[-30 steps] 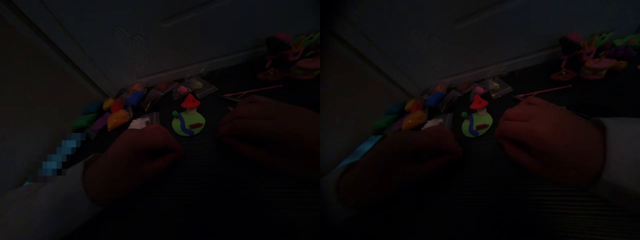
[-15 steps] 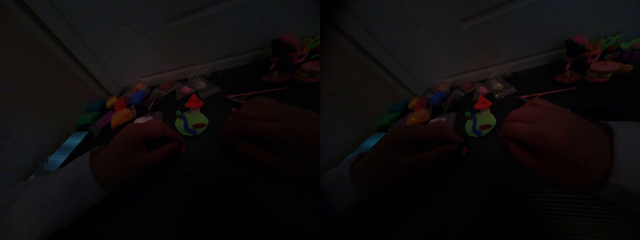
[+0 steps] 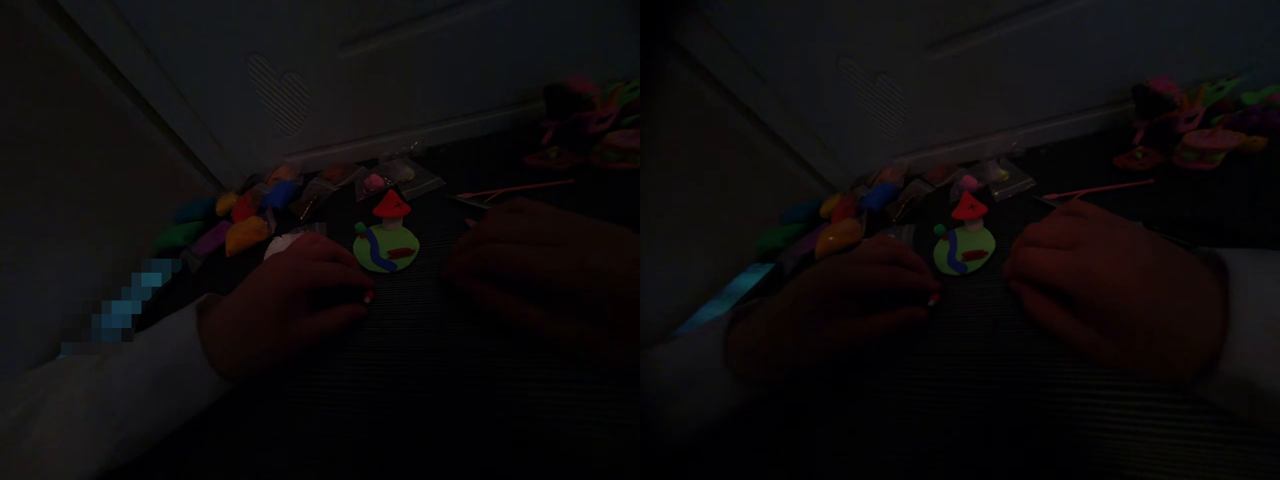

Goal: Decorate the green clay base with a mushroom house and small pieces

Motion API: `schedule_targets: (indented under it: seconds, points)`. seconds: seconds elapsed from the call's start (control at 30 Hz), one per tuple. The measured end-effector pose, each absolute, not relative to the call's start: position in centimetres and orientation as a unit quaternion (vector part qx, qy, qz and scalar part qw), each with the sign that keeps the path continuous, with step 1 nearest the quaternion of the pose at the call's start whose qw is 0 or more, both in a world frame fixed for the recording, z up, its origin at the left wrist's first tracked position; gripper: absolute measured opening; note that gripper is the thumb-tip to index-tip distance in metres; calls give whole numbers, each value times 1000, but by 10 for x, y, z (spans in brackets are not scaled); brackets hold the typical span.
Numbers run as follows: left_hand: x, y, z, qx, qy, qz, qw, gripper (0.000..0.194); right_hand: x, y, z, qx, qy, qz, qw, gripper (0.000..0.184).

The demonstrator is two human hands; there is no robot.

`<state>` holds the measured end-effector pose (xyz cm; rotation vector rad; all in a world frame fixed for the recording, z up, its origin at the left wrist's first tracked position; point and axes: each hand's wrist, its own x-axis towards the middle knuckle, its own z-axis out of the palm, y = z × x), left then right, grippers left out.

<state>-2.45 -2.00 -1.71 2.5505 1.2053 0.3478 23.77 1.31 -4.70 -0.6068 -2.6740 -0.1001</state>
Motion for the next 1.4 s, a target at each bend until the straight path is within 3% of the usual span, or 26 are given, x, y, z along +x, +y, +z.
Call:
schedule_targets:
  seconds: [0.63, 0.87, 1.07, 1.4]
  points:
    - [-23, -22, -17, 871, 441, 133, 172, 22, 238, 11, -45, -219, -953, -29, 209, 19]
    - [-23, -19, -21, 879, 415, 227, 63, 12, 237, 13, -40, -290, -914, 79, 272, 15]
    - [-21, -20, -27, 891, 375, 250, 45, 10, 233, 5, -36, -205, -961, 9, 183, 17]
    - [-21, -29, -28, 917, 349, 183, 53, 14, 233, 1, -41, -214, -941, -24, 260, 16]
